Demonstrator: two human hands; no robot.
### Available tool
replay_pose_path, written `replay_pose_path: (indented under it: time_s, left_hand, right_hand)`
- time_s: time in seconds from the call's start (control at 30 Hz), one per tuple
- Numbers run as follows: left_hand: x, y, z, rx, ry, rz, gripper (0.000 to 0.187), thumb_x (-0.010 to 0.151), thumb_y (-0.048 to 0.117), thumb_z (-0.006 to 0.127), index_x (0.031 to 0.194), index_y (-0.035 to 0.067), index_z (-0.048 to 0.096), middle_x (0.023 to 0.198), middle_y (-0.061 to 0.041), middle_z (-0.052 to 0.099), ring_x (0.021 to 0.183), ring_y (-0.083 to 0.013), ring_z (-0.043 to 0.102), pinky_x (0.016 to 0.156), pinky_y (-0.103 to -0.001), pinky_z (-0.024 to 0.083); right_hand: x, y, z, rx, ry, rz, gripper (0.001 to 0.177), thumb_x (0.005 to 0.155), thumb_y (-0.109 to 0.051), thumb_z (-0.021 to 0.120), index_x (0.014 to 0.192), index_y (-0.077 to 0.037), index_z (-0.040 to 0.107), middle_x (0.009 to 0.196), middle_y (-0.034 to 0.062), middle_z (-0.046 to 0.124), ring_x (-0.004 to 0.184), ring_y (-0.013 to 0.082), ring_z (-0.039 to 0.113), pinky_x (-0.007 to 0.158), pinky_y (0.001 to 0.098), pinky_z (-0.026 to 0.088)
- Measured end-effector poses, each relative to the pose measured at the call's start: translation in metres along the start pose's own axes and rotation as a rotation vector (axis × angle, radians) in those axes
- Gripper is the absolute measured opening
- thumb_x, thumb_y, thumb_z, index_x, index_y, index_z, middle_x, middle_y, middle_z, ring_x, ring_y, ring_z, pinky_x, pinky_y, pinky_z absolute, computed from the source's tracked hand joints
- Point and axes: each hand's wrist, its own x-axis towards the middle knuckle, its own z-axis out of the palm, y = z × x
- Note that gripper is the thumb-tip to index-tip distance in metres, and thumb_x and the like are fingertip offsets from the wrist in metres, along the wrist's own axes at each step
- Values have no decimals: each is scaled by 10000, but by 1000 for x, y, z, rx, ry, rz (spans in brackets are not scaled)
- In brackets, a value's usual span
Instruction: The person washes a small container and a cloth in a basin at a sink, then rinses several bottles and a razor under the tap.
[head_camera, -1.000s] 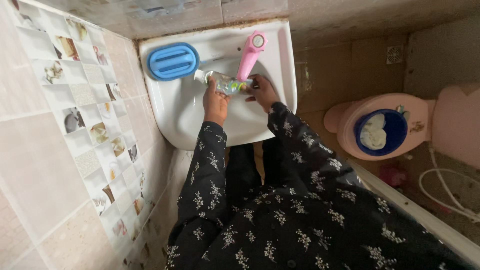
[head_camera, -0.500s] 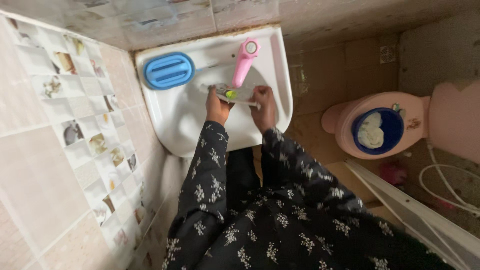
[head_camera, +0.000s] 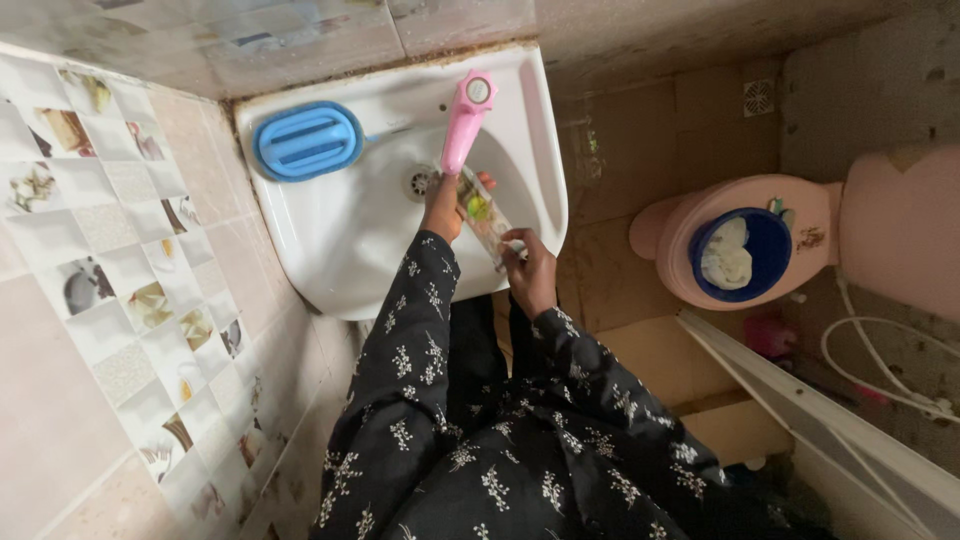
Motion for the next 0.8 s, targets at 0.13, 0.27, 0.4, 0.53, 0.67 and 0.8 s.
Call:
replay_pose_path:
  time_s: [0.13, 0.27, 0.4, 0.53, 0.67, 0.8]
  left_hand:
    - [-7, 10, 9, -3, -15, 74, 379, 1003, 348, 536, 1235, 50, 525, 955, -171, 712, 811, -347, 750, 696, -454, 617]
    - [-17, 27, 1, -27, -135, 240, 404, 1057, 326, 586, 1258, -24, 583, 1006, -215, 717, 886, -327, 740, 761, -452, 611]
    - [-41, 56, 1, -149, -119, 285, 303, 1028, 238, 636, 1265, 74, 540, 1120, -134, 670, 997, -276, 675, 841, -462, 573]
    - [-97, 93, 3, -192, -156, 454, 315, 1016, 184, 663, 1276, 75, 523, 1279, -235, 656, 1166, -310, 645, 990, -471, 544]
    - [-134, 108, 19, -133, -91, 661, 323, 1008, 107, 675, 1263, 66, 481, 1395, -260, 615, 1307, -323, 600, 1116, -486, 485]
    - [-163, 102, 34, -105, 10, 763, 397, 991, 82, 671, 1327, 69, 459, 1452, -200, 571, 1341, -272, 557, 1145, -475, 452]
  right_hand:
    - [-1, -5, -10, 206, 11, -40, 299, 947, -41, 677, 1190, 15, 512, 1173, 116, 654, 836, 189, 750, 642, 316, 628]
    - [15, 16, -5, 157, 18, 11, 349, 955, -47, 653, 1267, 6, 505, 1052, 128, 694, 806, 185, 726, 671, 300, 615]
    - [48, 48, 19, 467, -127, 122, 265, 1039, -68, 611, 1292, -12, 560, 1082, 109, 675, 928, 180, 674, 785, 320, 592]
    - [91, 52, 46, 865, -270, 490, 316, 980, -75, 592, 1295, -75, 570, 1100, 86, 637, 968, 227, 672, 864, 440, 581]
    - [138, 64, 82, 1312, -347, 689, 238, 970, -186, 510, 1182, -83, 538, 1116, 131, 609, 994, 303, 659, 923, 577, 587]
    - [176, 72, 114, 1122, -499, 536, 272, 951, -20, 524, 1210, -80, 582, 1153, 82, 624, 1063, 247, 625, 1036, 566, 550]
